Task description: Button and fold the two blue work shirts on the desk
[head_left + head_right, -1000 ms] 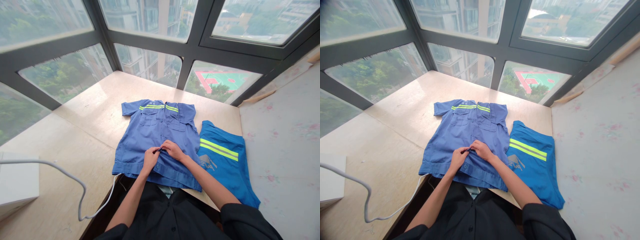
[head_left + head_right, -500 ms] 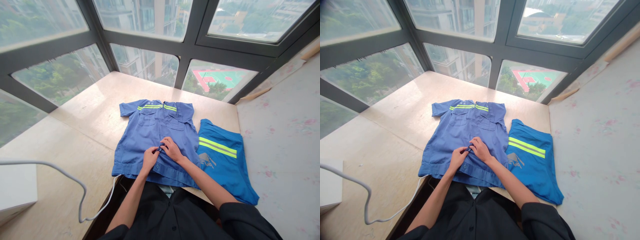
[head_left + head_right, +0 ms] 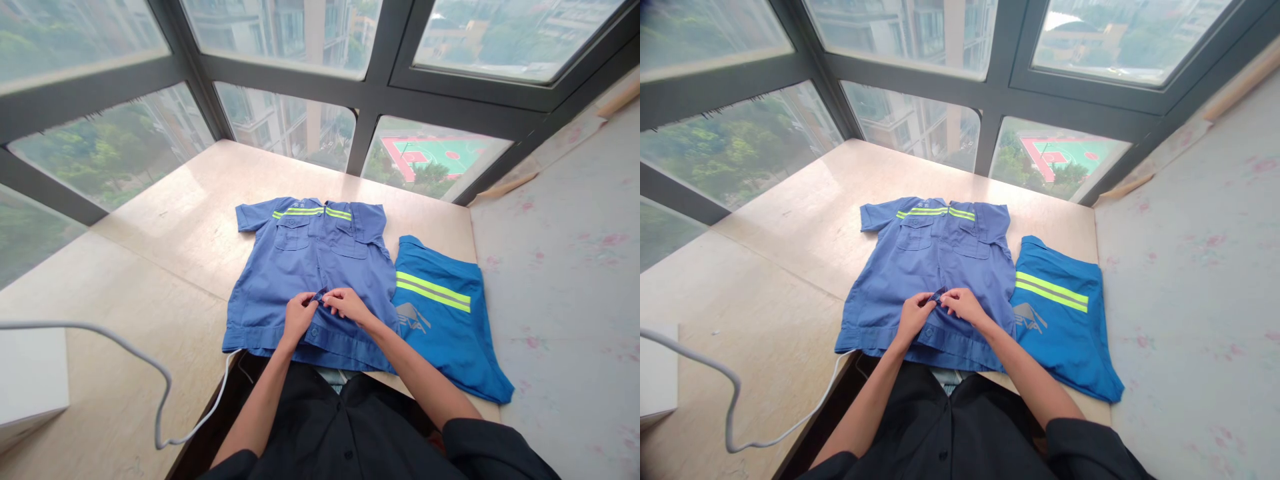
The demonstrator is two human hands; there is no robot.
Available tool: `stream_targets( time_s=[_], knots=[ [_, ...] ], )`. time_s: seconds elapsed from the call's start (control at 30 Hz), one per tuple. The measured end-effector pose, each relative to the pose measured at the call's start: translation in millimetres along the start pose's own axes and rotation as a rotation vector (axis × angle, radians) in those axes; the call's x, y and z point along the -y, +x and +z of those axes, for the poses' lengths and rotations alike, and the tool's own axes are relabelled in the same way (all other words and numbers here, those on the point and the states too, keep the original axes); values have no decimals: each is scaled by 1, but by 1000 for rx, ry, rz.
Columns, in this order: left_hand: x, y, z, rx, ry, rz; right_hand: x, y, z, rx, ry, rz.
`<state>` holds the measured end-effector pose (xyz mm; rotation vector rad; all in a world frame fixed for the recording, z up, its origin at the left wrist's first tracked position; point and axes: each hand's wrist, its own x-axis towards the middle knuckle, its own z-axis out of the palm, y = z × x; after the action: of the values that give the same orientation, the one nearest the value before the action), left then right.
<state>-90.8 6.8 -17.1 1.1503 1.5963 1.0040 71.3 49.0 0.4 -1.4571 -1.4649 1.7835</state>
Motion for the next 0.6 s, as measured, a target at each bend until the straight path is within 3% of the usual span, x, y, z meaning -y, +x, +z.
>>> stream_targets(
  time_s=[0.23, 0.6],
  knots=[
    [2, -2, 0, -4, 2, 50, 5, 8, -1, 58, 132, 111],
    [-4, -2, 0, -89, 99, 108, 1, 11, 6, -6, 7, -23]
  ],
)
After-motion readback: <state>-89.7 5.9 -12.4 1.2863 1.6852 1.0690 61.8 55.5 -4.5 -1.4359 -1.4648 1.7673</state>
